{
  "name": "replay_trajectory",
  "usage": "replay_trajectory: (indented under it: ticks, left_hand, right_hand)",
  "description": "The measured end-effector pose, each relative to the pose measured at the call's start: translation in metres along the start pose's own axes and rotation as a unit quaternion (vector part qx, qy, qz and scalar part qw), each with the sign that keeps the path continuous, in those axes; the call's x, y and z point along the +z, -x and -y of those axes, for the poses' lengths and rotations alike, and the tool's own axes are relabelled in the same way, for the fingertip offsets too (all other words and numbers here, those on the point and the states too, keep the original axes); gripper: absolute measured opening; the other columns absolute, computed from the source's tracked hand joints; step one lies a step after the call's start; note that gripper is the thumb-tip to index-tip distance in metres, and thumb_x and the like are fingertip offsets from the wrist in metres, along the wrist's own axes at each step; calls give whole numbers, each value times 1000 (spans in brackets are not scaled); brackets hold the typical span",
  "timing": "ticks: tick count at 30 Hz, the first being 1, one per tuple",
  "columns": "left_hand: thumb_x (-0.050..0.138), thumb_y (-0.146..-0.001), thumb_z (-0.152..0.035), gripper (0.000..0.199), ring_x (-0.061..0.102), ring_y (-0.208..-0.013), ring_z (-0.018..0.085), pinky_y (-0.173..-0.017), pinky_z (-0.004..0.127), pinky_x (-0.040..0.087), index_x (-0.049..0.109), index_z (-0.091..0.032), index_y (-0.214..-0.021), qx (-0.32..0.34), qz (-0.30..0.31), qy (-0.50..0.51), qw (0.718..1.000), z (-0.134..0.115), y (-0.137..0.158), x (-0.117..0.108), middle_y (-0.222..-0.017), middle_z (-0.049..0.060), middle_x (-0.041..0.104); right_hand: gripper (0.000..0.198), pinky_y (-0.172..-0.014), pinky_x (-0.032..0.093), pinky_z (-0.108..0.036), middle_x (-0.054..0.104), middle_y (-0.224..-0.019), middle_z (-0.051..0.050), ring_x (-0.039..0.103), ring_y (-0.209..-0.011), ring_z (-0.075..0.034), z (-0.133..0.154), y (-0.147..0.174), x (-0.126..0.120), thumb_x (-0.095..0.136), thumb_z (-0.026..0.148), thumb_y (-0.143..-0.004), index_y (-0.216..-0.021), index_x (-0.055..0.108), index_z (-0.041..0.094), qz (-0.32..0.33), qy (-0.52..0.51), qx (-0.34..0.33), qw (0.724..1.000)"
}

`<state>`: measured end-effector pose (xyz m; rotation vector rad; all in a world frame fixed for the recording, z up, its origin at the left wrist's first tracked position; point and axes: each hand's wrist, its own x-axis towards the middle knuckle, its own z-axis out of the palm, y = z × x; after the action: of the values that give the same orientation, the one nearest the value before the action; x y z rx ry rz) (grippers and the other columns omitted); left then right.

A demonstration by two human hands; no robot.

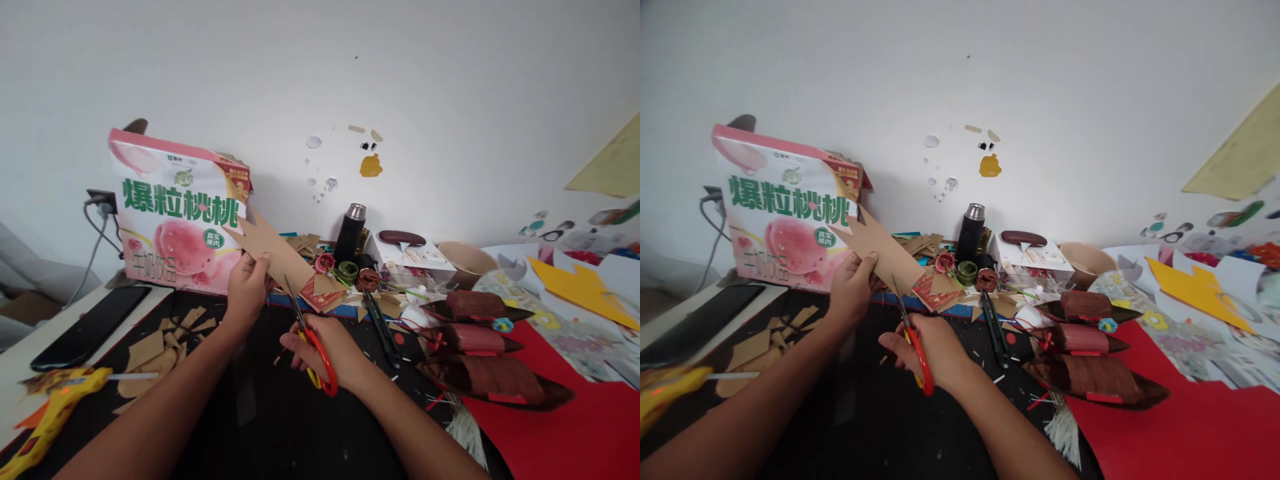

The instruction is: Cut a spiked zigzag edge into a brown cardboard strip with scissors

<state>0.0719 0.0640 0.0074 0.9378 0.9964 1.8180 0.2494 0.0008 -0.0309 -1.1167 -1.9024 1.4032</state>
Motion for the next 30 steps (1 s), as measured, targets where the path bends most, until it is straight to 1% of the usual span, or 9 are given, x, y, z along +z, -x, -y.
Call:
replay_trajectory:
  ticks: [2, 7, 11, 15, 18, 21, 25, 28, 30]
  left_hand:
    - [79, -79, -34, 22, 38, -40, 7, -43, 17, 38, 63, -20, -87, 0, 3, 6, 1000, 0, 0, 0, -54, -10, 47]
    - [79, -79, -36, 25, 53, -48, 10, -47, 19, 43, 62, -20, -86, -7, -2, 8, 1000, 1, -1, 0, -63, -5, 60]
    - [79, -79, -36, 25, 52, -47, 10, -46, 19, 41, 63, -19, -88, -4, 2, 4, 1000, 2, -1, -1, -61, -6, 58]
    - [80, -79, -36, 25, 42, -40, 7, -41, 17, 33, 64, -19, -86, -1, 2, 1, 1000, 2, 0, 0, -53, -9, 49]
    - [81, -77, -39, 28, 47, -43, 7, -43, 17, 38, 62, -19, -84, -4, 2, -3, 1000, 3, 1, 1, -58, -7, 56]
    - [82, -75, -42, 32, 57, -51, 10, -48, 19, 44, 63, -19, -87, -9, 4, -4, 1000, 4, 2, 2, -67, -3, 65]
    - [81, -76, -43, 32, 57, -51, 10, -47, 19, 43, 63, -19, -88, -10, 0, -9, 1000, 4, 4, 3, -66, -4, 64]
    - [80, -76, -42, 31, 53, -47, 9, -45, 18, 40, 62, -19, -86, -12, -4, -13, 1000, 3, 4, 4, -64, -5, 61]
    - [80, -76, -42, 32, 55, -49, 9, -46, 19, 42, 62, -19, -89, -16, -4, -12, 1000, 3, 5, 4, -67, -4, 63]
  right_hand:
    - [54, -55, 54, -24, 74, -76, -4, 74, -63, -18, -3, -1, 1, 66, 72, -94, -106, 66, 19, 1, -14, 1, 1000]
    - [55, -58, 56, -25, 75, -84, -4, 74, -67, -18, -4, -1, 0, 73, 71, -88, -106, 65, 20, 11, -47, -1, 999]
    - [53, -59, 57, -25, 74, -82, -3, 74, -69, -18, -1, 0, -1, 76, 68, -87, -105, 65, 20, 15, -57, -3, 998]
    - [51, -53, 54, -23, 70, -74, -1, 70, -60, -16, 5, 0, -1, 70, 69, -92, -102, 65, 19, 3, -39, 8, 999]
    - [48, -46, 48, -21, 67, -65, 0, 62, -48, -13, 11, 1, -2, 62, 66, -98, -97, 63, 19, 2, -20, 21, 1000]
    - [42, -46, 46, -20, 64, -59, 2, 60, -47, -13, 14, 1, -3, 61, 61, -100, -92, 62, 19, -9, 7, 17, 1000]
    - [39, -47, 43, -20, 59, -54, 4, 59, -46, -13, 13, 1, -3, 59, 56, -103, -86, 59, 20, -31, 36, 13, 999]
    - [42, -48, 42, -20, 57, -53, 4, 58, -45, -12, 11, 1, -3, 55, 55, -105, -81, 56, 20, -38, 59, 13, 997]
    - [43, -48, 42, -20, 57, -53, 4, 57, -45, -12, 11, 1, -3, 52, 54, -106, -79, 55, 21, -37, 73, 12, 997]
